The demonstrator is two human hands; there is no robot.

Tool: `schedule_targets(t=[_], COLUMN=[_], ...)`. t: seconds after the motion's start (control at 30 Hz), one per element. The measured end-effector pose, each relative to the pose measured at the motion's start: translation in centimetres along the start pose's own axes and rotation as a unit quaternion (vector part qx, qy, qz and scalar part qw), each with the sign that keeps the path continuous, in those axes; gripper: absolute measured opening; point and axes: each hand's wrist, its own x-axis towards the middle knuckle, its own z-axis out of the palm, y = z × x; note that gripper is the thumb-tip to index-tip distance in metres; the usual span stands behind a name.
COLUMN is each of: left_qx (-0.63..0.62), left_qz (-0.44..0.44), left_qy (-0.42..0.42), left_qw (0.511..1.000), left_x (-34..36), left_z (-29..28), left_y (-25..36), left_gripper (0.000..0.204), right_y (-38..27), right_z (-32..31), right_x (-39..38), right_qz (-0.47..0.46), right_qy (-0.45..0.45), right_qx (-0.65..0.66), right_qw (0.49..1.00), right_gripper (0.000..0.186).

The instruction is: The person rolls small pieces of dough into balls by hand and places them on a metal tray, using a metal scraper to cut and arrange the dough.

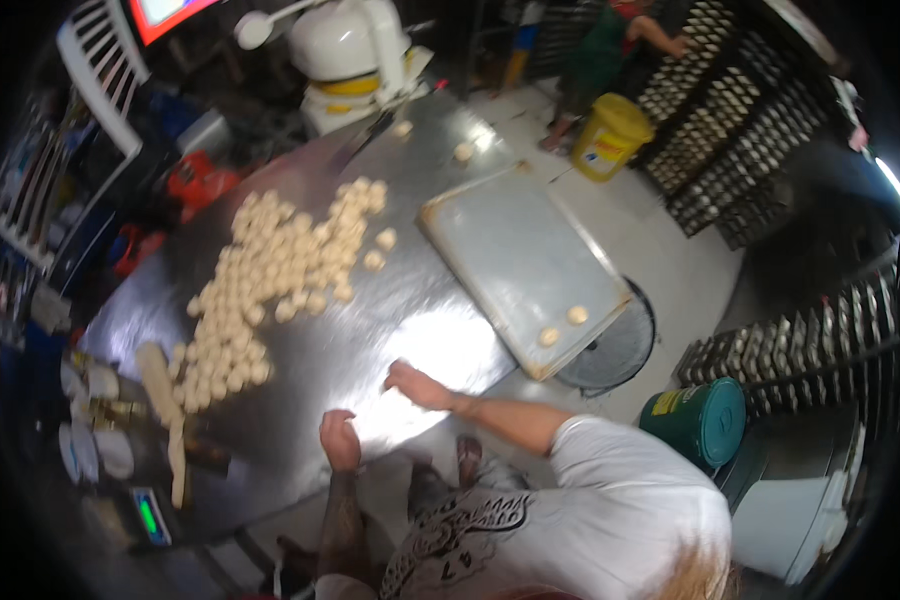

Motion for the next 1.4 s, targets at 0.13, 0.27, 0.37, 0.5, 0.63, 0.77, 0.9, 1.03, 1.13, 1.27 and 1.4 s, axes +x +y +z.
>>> schedule_targets(t=[0.13,0.27,0.37,0.5,0.63,0.77,0.9,1.03,1.13,1.27,1.4], left_qx=[0.187,0.12,0.065,0.128,0.126,0.062,0.144,0.122,0.061,0.149,0.107], left_qz=[0.145,0.034,0.036,0.018,-0.034,-0.006,0.01,-0.052,0.026,0.035,-0.009], left_qy=[0.038,0.082,-0.001,-0.011,0.05,-0.065,-0.016,-0.063,-0.124,-0.018,-0.112], left_qw=[0.971,0.989,0.997,0.992,0.99,0.996,0.989,0.989,0.99,0.988,0.988], left_x=[4.7,6.8,1.1,3.5,7.2,1.1,8.6,4.5,2.2,9.2,3.8], left_z=[-1.3,1.1,-0.9,-0.7,0.9,-2.0,-0.9,0.2,-2.3,-1.3,-1.3], left_y=[-2.7,0.4,0.0,-2.5,1.6,-1.0,-0.3,-0.6,-3.7,-1.1,-1.2], left_gripper=[0.022,0.022,0.02,0.019,0.018,0.018,0.019,0.017,0.017,0.012,0.013], right_y=[-0.2,-5.8,-5.1,-3.3,-5.3,-5.6,-3.5,-5.9,-5.1,-5.2,-6.4], right_z=[-2.3,0.7,-1.4,-4.5,0.2,-3.0,-2.5,1.3,-2.2,-0.9,-0.2], right_x=[5.4,7.9,2.6,5.6,7.8,3.1,8.6,6.7,4.8,10.3,5.8], right_qz=[0.023,0.115,0.046,-0.008,0.055,0.047,-0.004,0.093,0.079,0.061,0.098], right_qy=[-0.091,0.085,0.038,-0.013,0.104,0.019,0.088,0.159,0.063,0.12,0.109], right_qx=[-0.19,-0.116,-0.063,-0.188,-0.191,-0.096,-0.254,-0.175,-0.124,-0.247,-0.158], right_qw=[0.977,0.983,0.996,0.982,0.975,0.994,0.963,0.967,0.987,0.96,0.976], right_gripper=[0.023,0.019,0.021,0.022,0.022,0.022,0.023,0.023,0.024,0.032,0.03])
